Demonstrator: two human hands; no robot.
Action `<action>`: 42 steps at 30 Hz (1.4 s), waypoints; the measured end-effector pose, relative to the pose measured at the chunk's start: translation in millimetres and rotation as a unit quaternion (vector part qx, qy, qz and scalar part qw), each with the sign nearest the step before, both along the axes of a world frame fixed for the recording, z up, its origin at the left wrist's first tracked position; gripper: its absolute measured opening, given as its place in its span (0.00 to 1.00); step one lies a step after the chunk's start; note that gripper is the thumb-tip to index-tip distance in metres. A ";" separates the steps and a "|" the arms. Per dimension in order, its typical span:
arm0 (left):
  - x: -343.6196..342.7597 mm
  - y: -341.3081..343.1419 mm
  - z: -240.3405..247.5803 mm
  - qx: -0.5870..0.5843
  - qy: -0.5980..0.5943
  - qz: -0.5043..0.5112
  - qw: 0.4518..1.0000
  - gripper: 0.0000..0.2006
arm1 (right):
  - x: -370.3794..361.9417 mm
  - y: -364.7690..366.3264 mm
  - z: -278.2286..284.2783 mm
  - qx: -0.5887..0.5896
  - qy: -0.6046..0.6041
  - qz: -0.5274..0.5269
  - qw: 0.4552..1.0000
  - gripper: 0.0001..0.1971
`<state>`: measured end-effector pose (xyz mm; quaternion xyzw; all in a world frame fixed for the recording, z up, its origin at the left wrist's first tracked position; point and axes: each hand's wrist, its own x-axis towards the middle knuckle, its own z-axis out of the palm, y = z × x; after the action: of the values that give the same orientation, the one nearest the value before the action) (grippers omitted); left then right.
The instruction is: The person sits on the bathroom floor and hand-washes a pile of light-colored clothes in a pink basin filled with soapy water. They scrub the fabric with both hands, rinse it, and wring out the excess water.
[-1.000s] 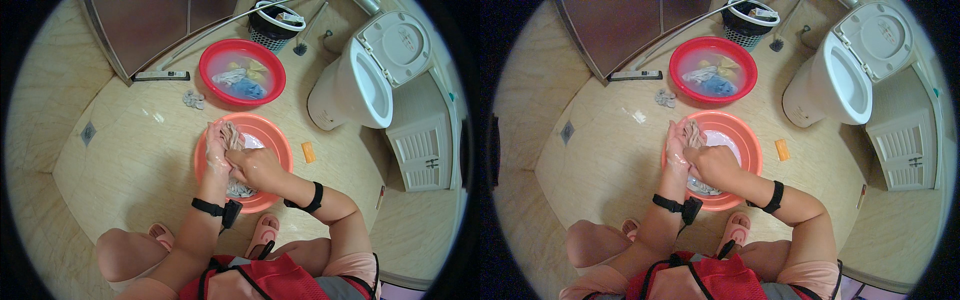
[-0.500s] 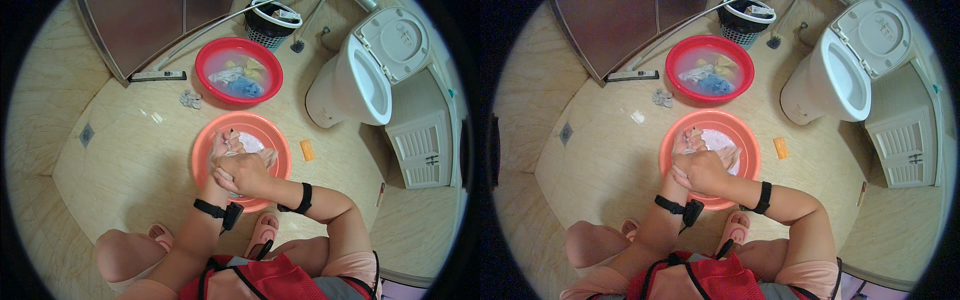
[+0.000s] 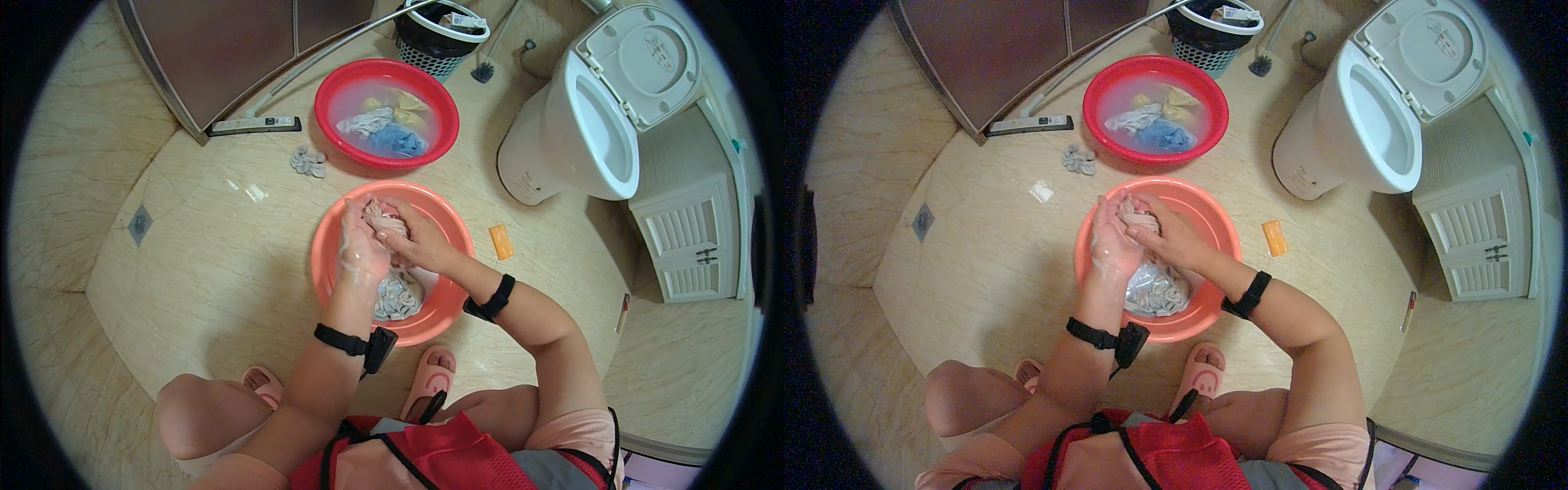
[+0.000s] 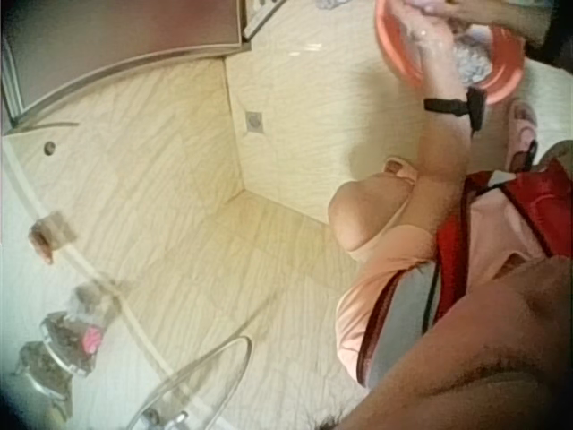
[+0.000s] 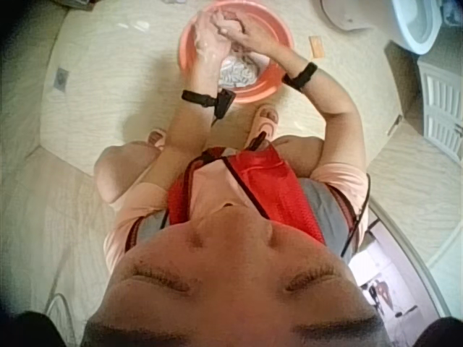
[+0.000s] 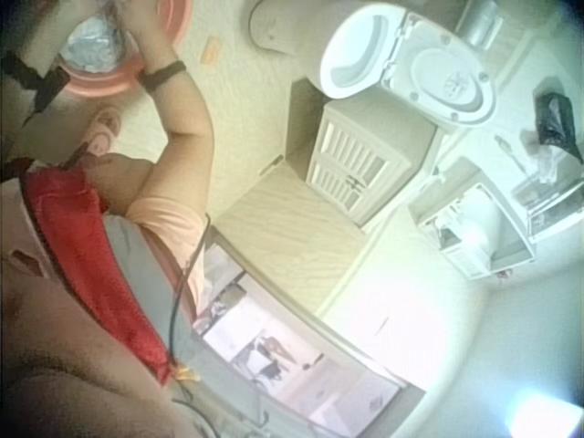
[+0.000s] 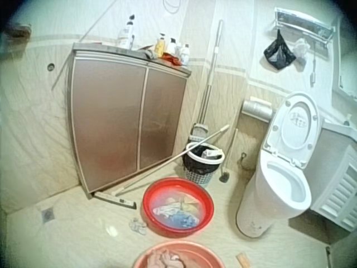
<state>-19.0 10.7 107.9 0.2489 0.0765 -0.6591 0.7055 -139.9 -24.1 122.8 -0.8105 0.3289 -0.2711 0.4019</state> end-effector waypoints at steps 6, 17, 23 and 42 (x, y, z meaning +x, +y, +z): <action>19.6 -5.0 -40.1 0.027 0.069 0.024 0.997 0.19 | 15.7 34.8 19.8 -0.075 0.091 0.026 0.993 0.19; 0.9 3.7 -82.5 -0.091 0.116 -0.167 0.975 0.16 | 17.2 14.9 19.8 -0.149 0.216 -0.053 0.964 0.15; 2.0 5.2 -57.6 -0.120 0.137 -0.174 0.968 0.15 | 16.3 34.9 23.1 -0.152 0.185 -0.022 0.971 0.19; 10.7 12.3 -6.4 -0.089 -0.351 -0.309 0.880 0.16 | -23.9 -20.3 39.6 0.444 -0.347 -0.088 0.821 0.25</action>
<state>-8.3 23.0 101.6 0.4112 -0.3156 -0.7169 0.4662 -163.8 -44.4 162.4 -0.3643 0.3223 -0.3930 0.7804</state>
